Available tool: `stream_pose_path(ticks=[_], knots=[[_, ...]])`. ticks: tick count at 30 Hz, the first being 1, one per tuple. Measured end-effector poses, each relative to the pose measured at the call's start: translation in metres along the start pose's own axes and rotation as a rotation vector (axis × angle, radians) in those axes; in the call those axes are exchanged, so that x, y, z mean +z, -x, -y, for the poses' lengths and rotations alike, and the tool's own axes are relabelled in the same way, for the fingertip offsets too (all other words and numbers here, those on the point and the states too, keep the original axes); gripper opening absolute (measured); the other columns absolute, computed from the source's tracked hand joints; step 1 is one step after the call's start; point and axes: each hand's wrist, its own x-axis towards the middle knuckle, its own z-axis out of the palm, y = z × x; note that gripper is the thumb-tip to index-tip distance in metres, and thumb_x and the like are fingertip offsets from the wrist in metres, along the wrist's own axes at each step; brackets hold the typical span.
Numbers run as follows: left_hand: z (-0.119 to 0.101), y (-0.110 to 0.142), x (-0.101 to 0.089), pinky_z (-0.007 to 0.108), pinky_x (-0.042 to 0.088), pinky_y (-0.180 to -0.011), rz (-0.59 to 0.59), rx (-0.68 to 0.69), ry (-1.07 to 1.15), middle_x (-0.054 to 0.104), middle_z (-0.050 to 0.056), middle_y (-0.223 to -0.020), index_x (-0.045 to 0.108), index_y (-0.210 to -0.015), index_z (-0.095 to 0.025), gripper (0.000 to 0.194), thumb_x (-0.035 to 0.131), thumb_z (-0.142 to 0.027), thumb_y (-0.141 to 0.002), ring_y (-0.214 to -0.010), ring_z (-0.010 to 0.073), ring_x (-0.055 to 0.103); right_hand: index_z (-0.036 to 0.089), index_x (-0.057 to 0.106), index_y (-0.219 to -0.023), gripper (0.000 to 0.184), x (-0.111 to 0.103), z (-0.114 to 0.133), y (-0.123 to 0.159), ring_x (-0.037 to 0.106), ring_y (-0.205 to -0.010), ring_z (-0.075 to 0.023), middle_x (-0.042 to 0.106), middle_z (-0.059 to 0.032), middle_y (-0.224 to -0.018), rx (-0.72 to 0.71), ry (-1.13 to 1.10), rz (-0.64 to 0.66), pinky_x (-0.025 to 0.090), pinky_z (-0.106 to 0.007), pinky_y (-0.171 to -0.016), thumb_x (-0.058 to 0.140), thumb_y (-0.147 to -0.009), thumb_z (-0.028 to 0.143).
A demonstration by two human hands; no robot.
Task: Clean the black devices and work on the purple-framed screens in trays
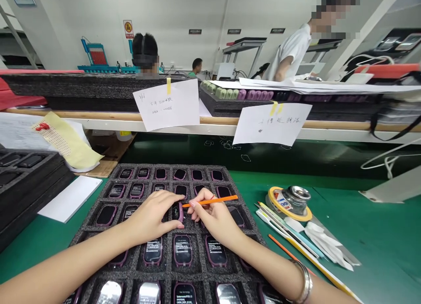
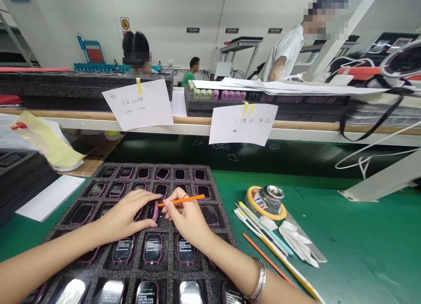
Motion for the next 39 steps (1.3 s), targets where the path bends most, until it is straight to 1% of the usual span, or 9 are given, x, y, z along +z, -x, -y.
stream_pose_path(ticks=[5, 12, 15, 19, 21, 26, 30, 35, 39], knots=[[0.001, -0.003, 0.002, 0.043, 0.051, -0.096, 0.01, -0.018, 0.013, 0.071, 0.007, -0.113, 0.066, -0.118, -0.022, 0.044, 0.082, -0.034, -0.079, -0.108, 0.0255, 0.064, 0.022, 0.052, -0.081, 0.044, 0.001, -0.001, 0.0, 0.067, -0.065, -0.0158, 0.067, -0.0011, -0.072, -0.033, 0.013, -0.009, 0.058, -0.032, -0.065, 0.061, -0.087, 0.064], [0.004, -0.003, 0.004, 0.045, 0.051, -0.096, -0.005, -0.006, 0.028, 0.07, 0.007, -0.113, 0.065, -0.118, -0.023, 0.043, 0.081, -0.034, -0.079, -0.108, 0.0264, 0.064, 0.023, 0.051, -0.082, 0.042, 0.001, -0.003, -0.002, 0.069, -0.064, -0.0165, 0.068, -0.0006, -0.071, -0.04, 0.028, -0.002, 0.059, -0.032, -0.065, 0.062, -0.088, 0.062], [-0.002, -0.002, 0.001, 0.046, 0.047, -0.101, -0.026, 0.025, 0.027, 0.065, 0.01, -0.122, 0.062, -0.119, -0.021, 0.041, 0.077, -0.031, -0.083, -0.116, 0.0272, 0.058, 0.022, 0.051, -0.082, 0.042, 0.0, -0.003, -0.002, 0.068, -0.064, -0.0161, 0.066, 0.0001, -0.07, -0.045, 0.031, 0.001, 0.058, -0.032, -0.065, 0.062, -0.088, 0.062], [-0.023, 0.005, 0.0, 0.041, 0.045, -0.097, -0.03, 0.095, 0.015, 0.062, 0.006, -0.106, 0.066, -0.094, -0.021, 0.006, 0.064, -0.027, -0.092, -0.105, 0.0232, 0.057, 0.022, 0.052, -0.081, 0.042, 0.001, -0.002, -0.001, 0.066, -0.064, -0.0155, 0.066, 0.0006, -0.07, -0.054, 0.029, -0.011, 0.056, -0.031, -0.066, 0.063, -0.087, 0.062], [-0.034, 0.011, 0.003, 0.04, 0.045, -0.093, 0.026, 0.153, -0.012, 0.061, 0.004, -0.098, 0.068, -0.085, -0.023, 0.011, 0.065, -0.029, -0.092, -0.098, 0.022, 0.057, 0.022, 0.053, -0.08, 0.043, 0.001, -0.002, -0.001, 0.065, -0.063, -0.0155, 0.066, 0.0007, -0.069, -0.05, 0.017, -0.015, 0.055, -0.031, -0.064, 0.065, -0.085, 0.063], [-0.05, 0.025, 0.009, 0.047, 0.047, -0.092, 0.135, 0.221, -0.134, 0.058, 0.01, -0.113, 0.067, -0.1, -0.021, 0.016, 0.069, -0.033, -0.089, -0.105, 0.0288, 0.056, 0.022, 0.052, -0.078, 0.048, -0.008, 0.008, 0.002, 0.062, -0.058, -0.0144, 0.065, 0.0, -0.067, -0.033, -0.036, -0.066, 0.053, -0.029, -0.059, 0.066, -0.081, 0.068], [-0.053, 0.039, 0.007, 0.051, 0.048, -0.093, 0.12, 0.112, -0.134, 0.055, 0.013, -0.121, 0.063, -0.103, -0.021, 0.016, 0.068, -0.028, -0.089, -0.11, 0.0317, 0.055, 0.022, 0.052, -0.076, 0.047, -0.014, 0.023, 0.019, 0.058, -0.054, -0.013, 0.064, 0.0005, -0.065, -0.017, -0.069, -0.12, 0.05, -0.027, -0.055, 0.068, -0.082, 0.066], [-0.047, 0.054, 0.011, 0.053, 0.046, -0.103, 0.071, 0.05, -0.064, 0.056, 0.011, -0.132, 0.06, -0.117, -0.028, 0.026, 0.064, -0.023, -0.092, -0.124, 0.0313, 0.052, 0.022, 0.053, -0.081, 0.043, -0.002, 0.026, 0.047, 0.06, -0.055, -0.013, 0.067, -0.0015, -0.071, 0.043, -0.094, -0.028, 0.05, -0.027, -0.055, 0.066, -0.086, 0.063], [-0.04, 0.056, 0.012, 0.049, 0.047, -0.104, 0.04, 0.111, -0.039, 0.064, 0.007, -0.126, 0.059, -0.118, -0.029, 0.025, 0.065, -0.026, -0.094, -0.121, 0.0278, 0.057, 0.022, 0.053, -0.083, 0.038, 0.005, 0.017, 0.055, 0.062, -0.059, -0.0133, 0.065, -0.0009, -0.074, -0.022, -0.034, -0.015, 0.051, -0.028, -0.059, 0.059, -0.093, 0.058]])
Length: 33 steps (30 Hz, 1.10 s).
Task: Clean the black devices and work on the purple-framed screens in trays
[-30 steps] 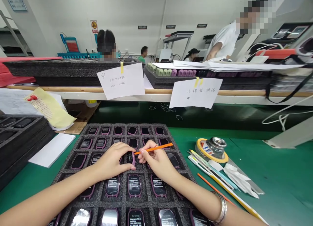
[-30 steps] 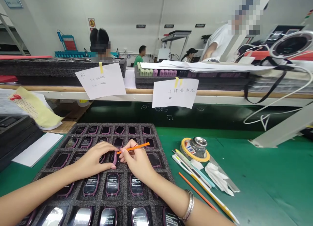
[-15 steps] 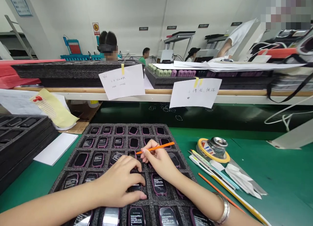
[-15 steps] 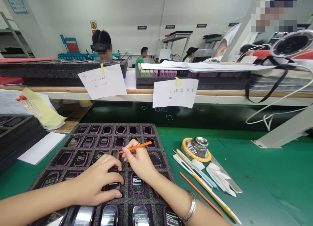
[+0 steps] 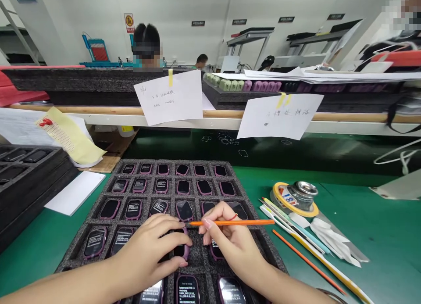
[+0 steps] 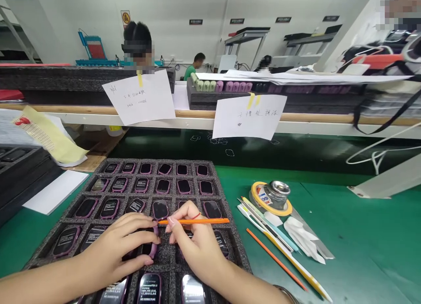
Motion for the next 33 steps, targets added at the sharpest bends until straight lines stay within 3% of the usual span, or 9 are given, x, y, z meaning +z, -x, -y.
stream_pose_path(ticks=[6, 13, 22, 27, 30, 33], knots=[[0.003, -0.004, -0.004, 0.043, 0.05, -0.096, -0.058, 0.127, -0.038, 0.07, 0.007, -0.118, 0.059, -0.115, -0.026, 0.019, 0.061, -0.03, -0.097, -0.112, 0.025, 0.063, 0.023, 0.051, -0.082, 0.032, -0.002, -0.003, 0.001, 0.063, -0.064, -0.0143, 0.063, -0.0003, -0.073, 0.013, 0.069, 0.077, 0.052, -0.028, -0.059, 0.056, -0.097, 0.051], [0.002, -0.003, -0.003, 0.041, 0.051, -0.094, 0.019, -0.076, 0.096, 0.068, 0.005, -0.118, 0.046, -0.125, -0.026, 0.047, 0.075, -0.027, -0.087, -0.11, 0.0238, 0.062, 0.022, 0.051, -0.082, 0.023, -0.003, 0.001, 0.001, 0.063, -0.068, -0.0154, 0.064, -0.0013, -0.074, -0.049, 0.156, 0.154, 0.052, -0.03, -0.065, 0.051, -0.101, 0.037], [0.0, -0.008, -0.006, 0.04, 0.048, -0.092, 0.059, -0.108, 0.139, 0.064, 0.003, -0.112, 0.048, -0.118, -0.026, 0.037, 0.07, -0.024, -0.089, -0.106, 0.0226, 0.057, 0.022, 0.052, -0.086, 0.017, -0.006, 0.003, 0.001, 0.064, -0.07, -0.0155, 0.063, -0.0012, -0.076, -0.13, 0.237, 0.212, 0.05, -0.029, -0.066, 0.047, -0.1, 0.027], [-0.002, -0.024, -0.013, 0.045, 0.046, -0.089, 0.138, -0.051, 0.084, 0.059, 0.006, -0.105, 0.053, -0.113, -0.021, 0.035, 0.071, -0.023, -0.083, -0.098, 0.0253, 0.054, 0.021, 0.054, -0.086, 0.015, -0.009, 0.002, 0.003, 0.065, -0.07, -0.0165, 0.062, -0.0009, -0.076, -0.161, 0.295, 0.206, 0.05, -0.031, -0.067, 0.048, -0.099, 0.025], [-0.005, -0.038, -0.013, 0.047, 0.046, -0.089, 0.104, -0.05, 0.036, 0.06, 0.007, -0.104, 0.056, -0.109, -0.02, 0.023, 0.065, -0.025, -0.089, -0.098, 0.0255, 0.054, 0.022, 0.055, -0.084, 0.015, -0.015, 0.006, 0.004, 0.066, -0.07, -0.0156, 0.064, -0.0005, -0.076, -0.172, 0.256, 0.118, 0.051, -0.029, -0.067, 0.051, -0.097, 0.024], [-0.012, -0.053, -0.002, 0.047, 0.047, -0.093, 0.062, -0.033, 0.023, 0.06, 0.007, -0.105, 0.06, -0.104, -0.019, 0.01, 0.054, -0.02, -0.095, -0.101, 0.0243, 0.056, 0.023, 0.054, -0.083, 0.017, -0.029, 0.01, 0.004, 0.065, -0.064, -0.0131, 0.064, 0.002, -0.071, -0.205, 0.104, -0.138, 0.052, -0.025, -0.062, 0.054, -0.099, 0.029]])
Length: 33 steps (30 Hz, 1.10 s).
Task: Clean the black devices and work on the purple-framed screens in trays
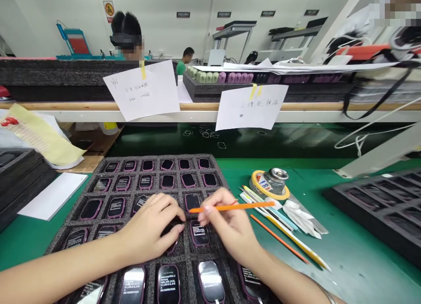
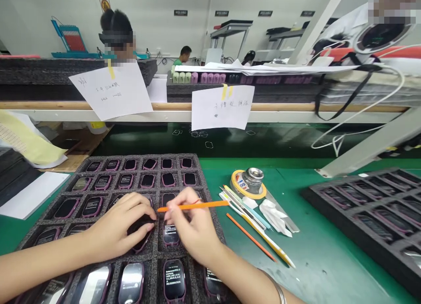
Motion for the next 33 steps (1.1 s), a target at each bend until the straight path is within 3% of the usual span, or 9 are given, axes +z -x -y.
stream_pose_path(ticks=[3, 5, 8, 12, 18, 21, 29, 33], knots=[[-0.009, -0.015, 0.017, 0.051, 0.046, -0.102, 0.037, 0.109, -0.007, 0.058, 0.012, -0.123, 0.065, -0.109, -0.019, 0.016, 0.058, -0.025, -0.096, -0.118, 0.0294, 0.055, 0.022, 0.058, -0.087, 0.023, -0.015, -0.002, -0.004, 0.061, -0.058, -0.011, 0.065, 0.002, -0.071, 0.01, -0.063, -0.189, 0.052, -0.022, -0.057, 0.057, -0.099, 0.042], [-0.014, -0.022, 0.028, 0.056, 0.041, -0.11, 0.081, 0.17, -0.029, 0.052, 0.018, -0.136, 0.067, -0.111, -0.017, 0.025, 0.064, -0.033, -0.093, -0.133, 0.0369, 0.047, 0.021, 0.062, -0.088, 0.029, -0.022, -0.006, -0.005, 0.061, -0.056, -0.0109, 0.066, 0.0006, -0.072, 0.04, -0.05, -0.199, 0.052, -0.023, -0.056, 0.059, -0.096, 0.049], [-0.016, -0.024, 0.034, 0.062, 0.034, -0.115, 0.097, 0.18, -0.065, 0.051, 0.021, -0.139, 0.068, -0.108, -0.015, 0.028, 0.068, -0.037, -0.09, -0.141, 0.0429, 0.039, 0.02, 0.063, -0.086, 0.033, -0.028, -0.011, -0.001, 0.061, -0.056, -0.0113, 0.065, 0.0001, -0.072, 0.084, -0.021, -0.174, 0.053, -0.023, -0.056, 0.061, -0.094, 0.052], [-0.014, -0.012, 0.031, 0.065, 0.037, -0.112, -0.001, 0.184, -0.066, 0.059, 0.016, -0.127, 0.065, -0.109, -0.018, 0.021, 0.066, -0.029, -0.091, -0.133, 0.0395, 0.049, 0.021, 0.059, -0.082, 0.031, -0.028, -0.014, 0.008, 0.061, -0.059, -0.0121, 0.063, 0.0015, -0.068, 0.073, 0.036, -0.128, 0.052, -0.023, -0.059, 0.059, -0.097, 0.048], [-0.007, 0.0, 0.033, 0.047, 0.054, -0.095, -0.156, 0.3, -0.058, 0.069, 0.011, -0.11, 0.063, -0.111, -0.018, 0.017, 0.061, -0.022, -0.094, -0.109, 0.0281, 0.064, 0.021, 0.058, -0.077, 0.031, -0.024, -0.011, 0.017, 0.062, -0.067, -0.0133, 0.061, 0.0007, -0.072, -0.01, 0.24, 0.086, 0.047, -0.024, -0.065, 0.047, -0.103, 0.035], [-0.007, -0.001, 0.034, 0.045, 0.053, -0.094, -0.152, 0.293, -0.042, 0.069, 0.01, -0.111, 0.062, -0.111, -0.019, 0.018, 0.063, -0.021, -0.093, -0.11, 0.0273, 0.064, 0.021, 0.056, -0.079, 0.029, -0.022, -0.008, 0.017, 0.062, -0.068, -0.0129, 0.061, 0.0006, -0.075, -0.039, 0.262, 0.133, 0.047, -0.024, -0.066, 0.045, -0.104, 0.029], [-0.01, -0.003, 0.031, 0.044, 0.053, -0.093, -0.077, 0.124, 0.058, 0.068, 0.008, -0.114, 0.049, -0.119, -0.023, 0.039, 0.069, -0.018, -0.085, -0.108, 0.0263, 0.063, 0.022, 0.055, -0.081, 0.023, -0.021, -0.009, 0.015, 0.061, -0.07, -0.0151, 0.061, -0.0004, -0.077, -0.036, 0.293, 0.159, 0.046, -0.026, -0.066, 0.046, -0.102, 0.024], [-0.009, -0.002, 0.031, 0.045, 0.052, -0.093, -0.053, 0.121, 0.057, 0.066, 0.006, -0.115, 0.047, -0.118, -0.024, 0.037, 0.066, -0.017, -0.088, -0.108, 0.0261, 0.061, 0.022, 0.055, -0.082, 0.021, -0.021, -0.004, 0.015, 0.06, -0.071, -0.0155, 0.059, -0.0001, -0.077, -0.043, 0.304, 0.179, 0.046, -0.027, -0.068, 0.047, -0.101, 0.022]])
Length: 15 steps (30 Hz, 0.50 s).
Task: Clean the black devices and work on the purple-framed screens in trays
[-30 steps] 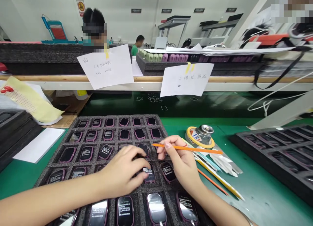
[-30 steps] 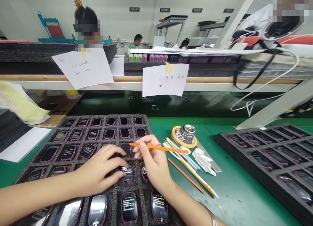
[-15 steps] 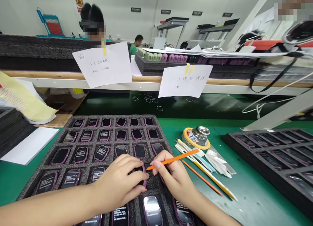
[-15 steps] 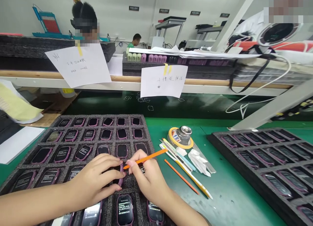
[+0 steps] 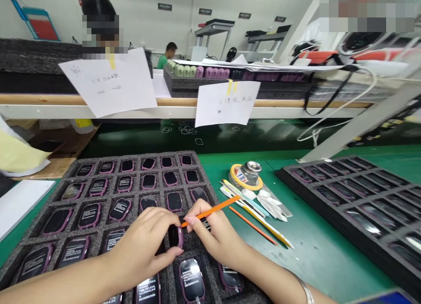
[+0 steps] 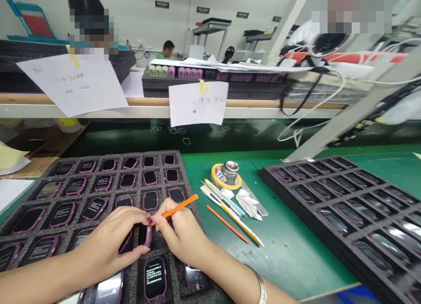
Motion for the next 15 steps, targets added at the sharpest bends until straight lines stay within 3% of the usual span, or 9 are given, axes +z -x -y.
stream_pose_path(ticks=[10, 12, 15], knots=[[0.008, -0.009, -0.001, 0.047, 0.051, -0.093, 0.07, -0.032, -0.077, 0.061, 0.006, -0.117, 0.049, -0.124, -0.027, 0.032, 0.06, -0.035, -0.095, -0.11, 0.0286, 0.058, 0.022, 0.054, -0.078, 0.017, -0.004, 0.001, 0.0, 0.06, -0.075, -0.0171, 0.062, -0.0002, -0.078, -0.051, 0.089, -0.016, 0.046, -0.031, -0.078, 0.054, -0.095, 0.022], [0.005, -0.016, 0.0, 0.048, 0.052, -0.094, 0.08, -0.052, -0.058, 0.06, 0.007, -0.118, 0.051, -0.123, -0.027, 0.03, 0.058, -0.038, -0.096, -0.111, 0.0286, 0.057, 0.022, 0.055, -0.077, 0.019, -0.01, 0.0, 0.002, 0.06, -0.072, -0.0164, 0.062, 0.0001, -0.075, -0.003, 0.035, -0.094, 0.047, -0.03, -0.074, 0.052, -0.096, 0.023], [-0.005, -0.031, 0.009, 0.052, 0.051, -0.098, 0.09, -0.047, -0.02, 0.059, 0.008, -0.121, 0.054, -0.121, -0.026, 0.025, 0.055, -0.033, -0.098, -0.115, 0.0289, 0.057, 0.023, 0.054, -0.077, 0.025, -0.023, -0.003, 0.004, 0.06, -0.069, -0.0158, 0.061, 0.0011, -0.068, 0.102, -0.158, -0.363, 0.048, -0.029, -0.072, 0.052, -0.099, 0.034]])
